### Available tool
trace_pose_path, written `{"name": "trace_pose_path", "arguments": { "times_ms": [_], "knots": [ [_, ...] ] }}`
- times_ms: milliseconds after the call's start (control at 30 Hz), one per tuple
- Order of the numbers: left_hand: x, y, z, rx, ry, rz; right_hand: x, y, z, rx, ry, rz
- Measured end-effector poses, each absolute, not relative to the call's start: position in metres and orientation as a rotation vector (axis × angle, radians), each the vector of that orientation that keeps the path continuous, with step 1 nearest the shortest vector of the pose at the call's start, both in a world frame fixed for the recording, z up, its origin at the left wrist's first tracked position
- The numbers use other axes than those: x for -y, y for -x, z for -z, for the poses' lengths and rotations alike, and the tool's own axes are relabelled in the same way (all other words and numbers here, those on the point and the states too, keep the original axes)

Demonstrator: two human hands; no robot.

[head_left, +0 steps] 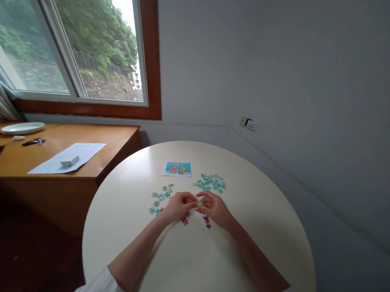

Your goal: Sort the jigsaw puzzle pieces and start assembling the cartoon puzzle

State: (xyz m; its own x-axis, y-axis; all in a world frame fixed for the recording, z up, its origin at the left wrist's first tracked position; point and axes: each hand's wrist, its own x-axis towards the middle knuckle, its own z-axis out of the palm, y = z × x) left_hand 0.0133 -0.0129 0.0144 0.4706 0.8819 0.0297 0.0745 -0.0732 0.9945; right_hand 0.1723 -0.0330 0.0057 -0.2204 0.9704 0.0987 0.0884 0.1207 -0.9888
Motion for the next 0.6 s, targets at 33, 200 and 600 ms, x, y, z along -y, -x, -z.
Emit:
{"name": "trace_pose_path", "arguments": {
  "times_ms": [33, 200, 600],
  "knots": [
    [0.013, -0.013, -0.014, -0.865, -1.492, -0.844, 0.033, -0.172, -0.006, 1.496, 1.092, -1.233],
    [0.011, -0.014, -0.012, -0.866, -1.443, -0.879, 0.033, -0.172, -0.003, 1.477, 1.103, -1.251],
    [0.006, -0.013, -0.006, -0.947, -1.474, -0.964, 0.022, -0.187, 0.003, 1.437, 1.109, -1.167]
  ]
}}
